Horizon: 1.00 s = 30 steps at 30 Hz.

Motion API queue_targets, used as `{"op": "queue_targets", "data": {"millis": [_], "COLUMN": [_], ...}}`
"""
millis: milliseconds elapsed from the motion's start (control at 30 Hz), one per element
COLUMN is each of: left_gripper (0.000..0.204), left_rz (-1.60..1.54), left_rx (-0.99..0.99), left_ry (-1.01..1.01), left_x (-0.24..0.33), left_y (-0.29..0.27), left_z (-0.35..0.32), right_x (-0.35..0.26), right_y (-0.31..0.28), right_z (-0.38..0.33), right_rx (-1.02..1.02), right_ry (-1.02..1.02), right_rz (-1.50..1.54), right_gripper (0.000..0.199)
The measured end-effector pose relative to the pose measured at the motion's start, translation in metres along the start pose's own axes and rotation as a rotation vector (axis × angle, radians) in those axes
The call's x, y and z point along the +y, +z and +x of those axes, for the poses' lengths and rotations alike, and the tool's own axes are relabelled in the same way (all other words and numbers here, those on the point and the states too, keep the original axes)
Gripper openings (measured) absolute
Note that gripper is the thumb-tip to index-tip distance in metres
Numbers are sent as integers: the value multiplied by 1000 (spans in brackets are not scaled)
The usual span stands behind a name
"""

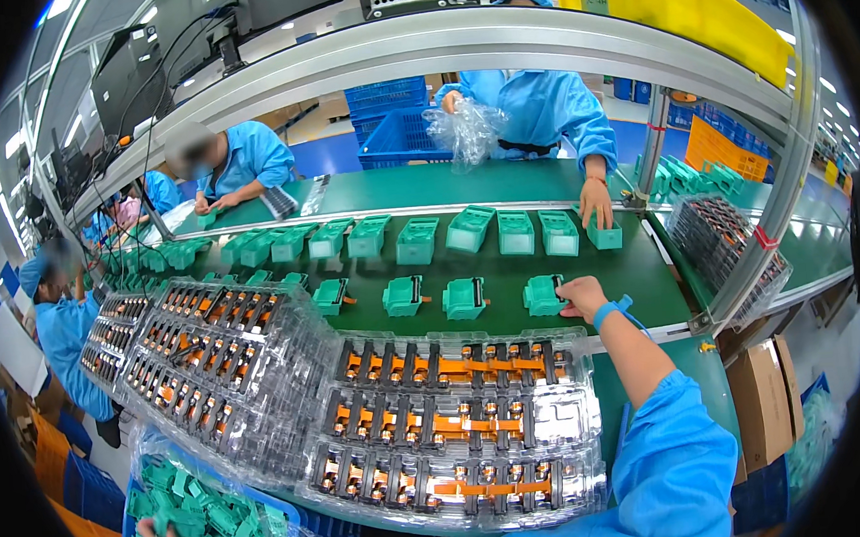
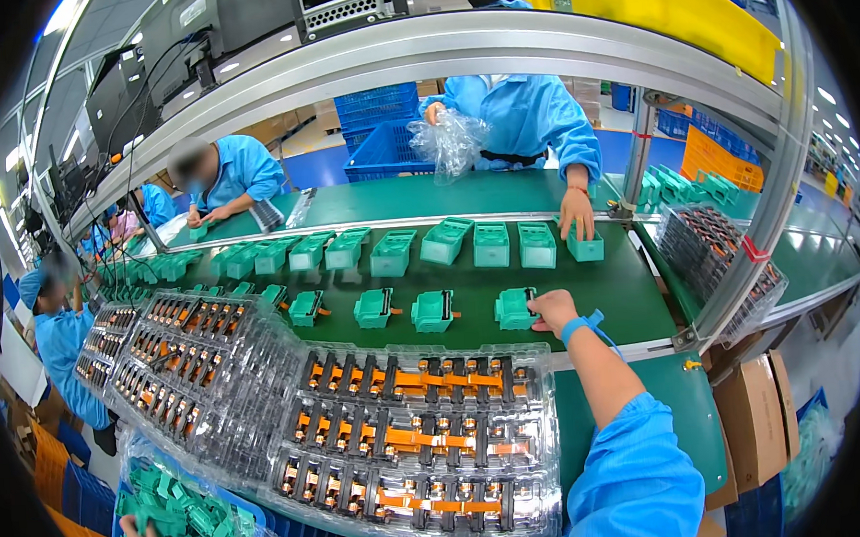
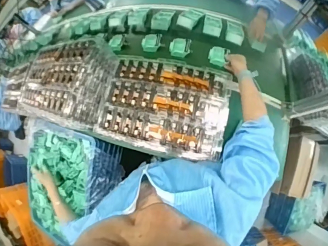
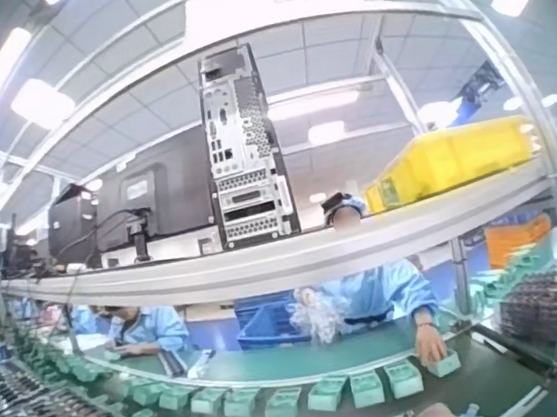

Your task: The person picks up a green plastic housing from a bin, takes a black component from a tray, and fits the component into the housing by hand. The person then places the assembled unit onto the conveyor belt and repeats the process.

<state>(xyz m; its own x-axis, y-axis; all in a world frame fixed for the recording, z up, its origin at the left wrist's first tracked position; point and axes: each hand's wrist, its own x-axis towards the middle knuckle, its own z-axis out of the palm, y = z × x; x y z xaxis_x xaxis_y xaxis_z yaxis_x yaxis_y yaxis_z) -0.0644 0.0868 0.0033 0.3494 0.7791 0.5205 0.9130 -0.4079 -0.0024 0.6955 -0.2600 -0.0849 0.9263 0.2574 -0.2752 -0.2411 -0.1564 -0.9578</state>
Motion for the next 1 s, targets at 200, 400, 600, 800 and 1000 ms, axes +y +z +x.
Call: {"op": "queue_targets", "data": {"millis": [200, 400, 600, 800, 1000], "left_gripper": [31, 27, 27, 36, 37], "left_rz": [-1424, -2055, -2383, -2257, -2264], "left_rx": [-271, -582, -1068, -1113, -1140], "left_ry": [-860, -1075, -743, -657, -466], "left_x": [22, 207, 288, 336, 352], "left_y": [-37, -62, -54, -56, -39], "left_z": [-10, -4, 5, 14, 5], "right_x": [-61, -109, -89, -78, -69], "right_y": [15, 24, 17, 18, 17], "right_z": [-61, -187, -199, -189, -204], "right_rx": [71, -709, -675, -588, -385], "right_ry": [-547, -1243, -1251, -1339, -1120], "right_rz": [-278, -944, -1255, -1182, -715], "right_gripper": [23, 13, 25, 19, 22]}}
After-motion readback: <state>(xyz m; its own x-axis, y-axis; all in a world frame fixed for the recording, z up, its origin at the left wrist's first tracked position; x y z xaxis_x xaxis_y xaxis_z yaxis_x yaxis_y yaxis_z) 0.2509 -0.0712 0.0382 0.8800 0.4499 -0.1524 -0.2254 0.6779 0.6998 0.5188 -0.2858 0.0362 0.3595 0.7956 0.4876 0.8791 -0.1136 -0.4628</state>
